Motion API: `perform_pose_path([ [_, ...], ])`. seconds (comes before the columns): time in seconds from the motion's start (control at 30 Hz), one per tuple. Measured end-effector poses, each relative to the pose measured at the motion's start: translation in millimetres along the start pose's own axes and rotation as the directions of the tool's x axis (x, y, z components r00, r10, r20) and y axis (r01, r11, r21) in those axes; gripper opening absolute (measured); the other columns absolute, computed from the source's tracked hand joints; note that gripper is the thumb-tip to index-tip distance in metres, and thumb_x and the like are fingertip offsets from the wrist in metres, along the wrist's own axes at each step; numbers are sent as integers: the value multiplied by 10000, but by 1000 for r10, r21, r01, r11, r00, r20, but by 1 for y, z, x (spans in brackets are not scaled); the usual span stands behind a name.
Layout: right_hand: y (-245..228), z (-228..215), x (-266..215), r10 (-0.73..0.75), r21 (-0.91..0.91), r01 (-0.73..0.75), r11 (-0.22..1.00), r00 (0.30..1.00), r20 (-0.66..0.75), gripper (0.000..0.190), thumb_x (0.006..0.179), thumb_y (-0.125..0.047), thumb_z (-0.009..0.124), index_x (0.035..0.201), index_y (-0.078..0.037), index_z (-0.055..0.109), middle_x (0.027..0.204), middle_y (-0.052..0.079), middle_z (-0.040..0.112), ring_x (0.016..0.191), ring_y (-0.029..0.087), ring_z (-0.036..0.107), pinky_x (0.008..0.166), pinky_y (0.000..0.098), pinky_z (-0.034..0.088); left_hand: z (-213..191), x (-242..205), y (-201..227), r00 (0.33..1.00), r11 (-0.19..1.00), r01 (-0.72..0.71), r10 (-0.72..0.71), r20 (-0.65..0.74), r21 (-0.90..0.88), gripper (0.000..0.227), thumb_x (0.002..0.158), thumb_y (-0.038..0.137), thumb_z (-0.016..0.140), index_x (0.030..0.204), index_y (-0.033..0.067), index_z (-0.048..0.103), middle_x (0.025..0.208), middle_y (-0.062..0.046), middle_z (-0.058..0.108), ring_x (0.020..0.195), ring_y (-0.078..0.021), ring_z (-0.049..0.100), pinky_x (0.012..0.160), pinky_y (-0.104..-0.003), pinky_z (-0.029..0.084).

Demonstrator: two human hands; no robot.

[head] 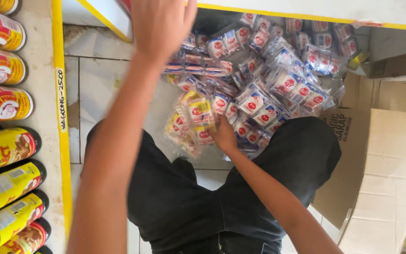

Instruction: The person sits on the floor and picks up multiple packs of small packaged food items from a pile on the floor. They place the items onto a low shelf, arranging them in neat rows. The person continues this process, picking up more packs and placing them on the shelf until the pile on the floor is mostly cleared.

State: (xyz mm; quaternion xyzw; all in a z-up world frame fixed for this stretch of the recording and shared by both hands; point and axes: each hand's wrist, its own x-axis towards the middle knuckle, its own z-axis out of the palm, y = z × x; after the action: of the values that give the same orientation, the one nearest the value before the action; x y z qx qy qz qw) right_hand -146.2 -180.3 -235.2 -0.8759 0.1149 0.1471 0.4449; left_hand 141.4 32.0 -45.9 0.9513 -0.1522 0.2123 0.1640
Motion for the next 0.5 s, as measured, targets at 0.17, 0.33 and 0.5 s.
perform_pose_path([
  [0.17,-16,10,6,139,-105,-135,985,990,37,631,776,-268,850,1296,-20,593,1112,228,722,994,382,711,852,465,556,47,-151,37,724,713,506,-657,-209,-486,414,1030,169,641,1391,-9,543,1399,-190,558,1334,-340,518,1155,-455,387],
  [0.33,8,-3,3,172,-93,-159,983,974,145,374,827,-260,796,1134,-54,733,1019,202,757,946,360,737,839,453,557,204,-349,31,158,97,834,-985,67,-543,409,1001,186,558,1288,-102,519,1290,-285,581,1214,-407,599,1056,-467,470],
  [0.5,14,-41,6,227,361,-232,903,972,55,314,882,-128,733,1173,-19,685,1018,114,774,895,221,738,804,364,575,261,-390,60,253,138,931,-911,326,-338,449,885,258,677,1141,-105,608,1161,-330,662,1109,-485,624,998,-503,477],
])
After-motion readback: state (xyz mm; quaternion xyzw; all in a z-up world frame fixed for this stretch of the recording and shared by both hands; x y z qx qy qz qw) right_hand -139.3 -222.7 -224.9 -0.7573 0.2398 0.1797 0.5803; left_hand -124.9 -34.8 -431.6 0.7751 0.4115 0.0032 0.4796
